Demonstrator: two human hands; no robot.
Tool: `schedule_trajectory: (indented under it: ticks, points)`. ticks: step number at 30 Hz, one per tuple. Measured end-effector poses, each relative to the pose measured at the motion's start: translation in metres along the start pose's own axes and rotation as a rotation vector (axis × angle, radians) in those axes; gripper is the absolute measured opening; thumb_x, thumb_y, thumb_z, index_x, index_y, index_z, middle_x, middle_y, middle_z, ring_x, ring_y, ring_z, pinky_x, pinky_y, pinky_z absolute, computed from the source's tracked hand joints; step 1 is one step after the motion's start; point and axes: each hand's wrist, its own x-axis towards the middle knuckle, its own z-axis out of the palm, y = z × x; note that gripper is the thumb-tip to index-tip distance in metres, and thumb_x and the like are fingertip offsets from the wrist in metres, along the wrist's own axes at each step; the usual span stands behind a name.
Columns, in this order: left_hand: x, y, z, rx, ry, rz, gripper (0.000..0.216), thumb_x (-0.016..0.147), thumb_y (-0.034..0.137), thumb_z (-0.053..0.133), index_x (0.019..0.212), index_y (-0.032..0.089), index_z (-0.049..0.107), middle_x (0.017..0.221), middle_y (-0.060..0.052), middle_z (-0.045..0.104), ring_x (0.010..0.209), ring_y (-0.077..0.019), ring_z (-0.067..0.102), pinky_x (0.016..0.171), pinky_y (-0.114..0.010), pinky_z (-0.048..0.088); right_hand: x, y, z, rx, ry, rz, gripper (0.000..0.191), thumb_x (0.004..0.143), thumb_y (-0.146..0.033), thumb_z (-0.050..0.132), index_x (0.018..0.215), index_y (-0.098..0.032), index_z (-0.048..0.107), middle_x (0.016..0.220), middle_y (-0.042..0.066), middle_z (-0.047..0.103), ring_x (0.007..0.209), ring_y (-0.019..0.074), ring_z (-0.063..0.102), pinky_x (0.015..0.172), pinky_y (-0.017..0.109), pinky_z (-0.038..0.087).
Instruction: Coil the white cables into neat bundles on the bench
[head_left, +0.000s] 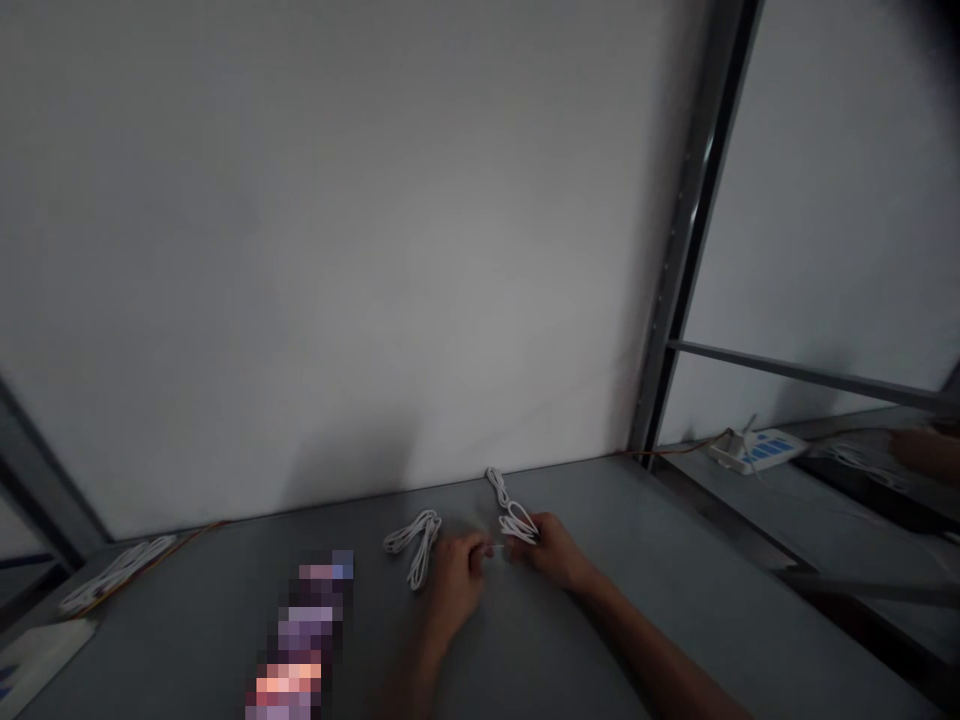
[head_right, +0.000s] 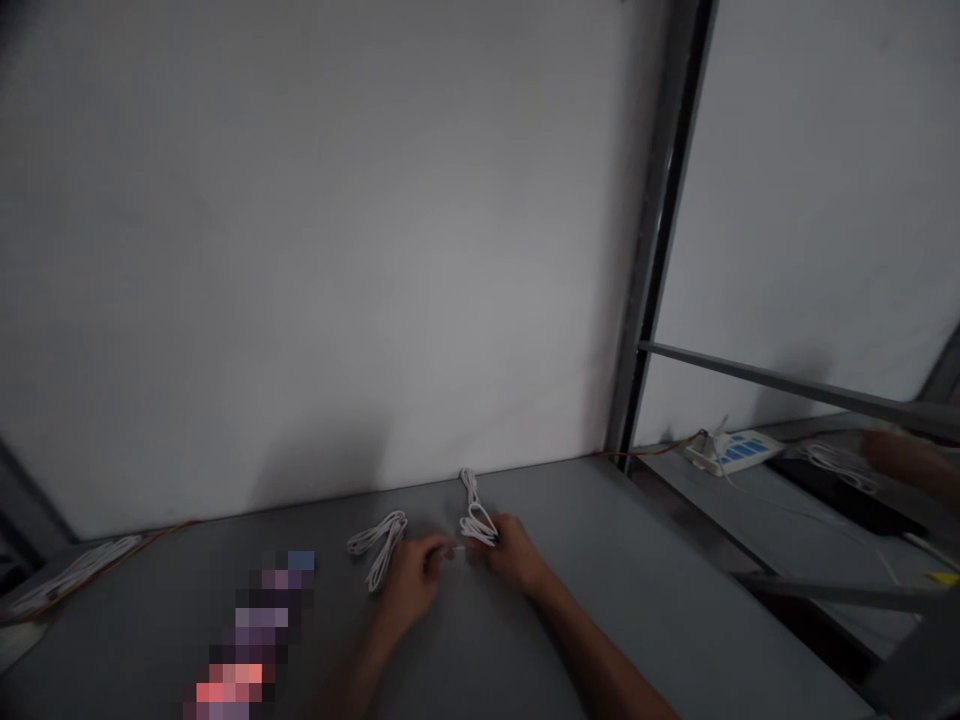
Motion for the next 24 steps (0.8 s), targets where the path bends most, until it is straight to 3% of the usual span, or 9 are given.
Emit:
schedule_trajectory:
  ticks: [6, 9, 15, 19, 24]
  points:
    - [0.0024, 0.0075, -0.0038, 0.053, 0.022, -0.118, 0.032, 0.065, -0.001, 0.049, 0.066, 0.017, 0.075, 0.063, -0.002, 0.073, 0.062, -0.0191, 0.066, 0.061, -0.026, 0.041, -0.0008, 0.0010, 0.0026, 0.007, -0.054, -0.064, 0.019, 0.074, -0.024, 0.056, 0.057, -0.016, 0.062, 0.057, 0.000, 0.060, 0.056, 0.0119, 0.050, 0.057, 0.022, 0.037]
    - [0.0040, 0.0088, -0.0028, 0.095, 0.032, -0.151, 0.030, 0.063, -0.001, 0.051, 0.064, 0.017, 0.075, 0.059, -0.002, 0.071, 0.061, -0.0192, 0.065, 0.059, -0.026, 0.039, -0.0016, -0.0013, 0.0040, 0.009, -0.075, -0.076, 0.019, 0.074, -0.023, 0.057, 0.058, -0.015, 0.063, 0.058, 0.000, 0.062, 0.056, 0.0121, 0.052, 0.057, 0.022, 0.037]
    - [0.0016, 0.0052, -0.0008, 0.082, 0.058, -0.123, 0.038, 0.071, -0.001, 0.047, 0.080, 0.019, 0.078, 0.077, -0.005, 0.078, 0.076, -0.0223, 0.070, 0.071, -0.028, 0.044, -0.0031, -0.0053, 0.0015, -0.019, -0.052, -0.049, 0.023, 0.076, -0.030, 0.057, 0.058, -0.016, 0.062, 0.057, -0.001, 0.059, 0.056, 0.0124, 0.050, 0.058, 0.022, 0.037]
    - [-0.0026, 0.0040, 0.0002, -0.011, 0.017, -0.060, 0.034, 0.083, 0.012, 0.048, 0.099, 0.021, 0.077, 0.092, -0.007, 0.079, 0.080, -0.0221, 0.071, 0.075, -0.030, 0.046, -0.0035, -0.0026, 0.0004, -0.061, -0.040, -0.011, 0.024, 0.076, -0.032, 0.057, 0.059, -0.016, 0.062, 0.056, 0.000, 0.058, 0.056, 0.0132, 0.050, 0.056, 0.022, 0.037]
    - [-0.0039, 0.0028, 0.0039, -0.009, -0.062, -0.035, 0.028, 0.083, 0.018, 0.051, 0.088, 0.019, 0.079, 0.085, -0.007, 0.079, 0.076, -0.0222, 0.068, 0.072, -0.029, 0.045, -0.0044, 0.0000, 0.0011, -0.080, -0.057, -0.048, 0.020, 0.076, -0.024, 0.056, 0.061, -0.015, 0.064, 0.057, 0.000, 0.060, 0.054, 0.0127, 0.051, 0.055, 0.022, 0.037]
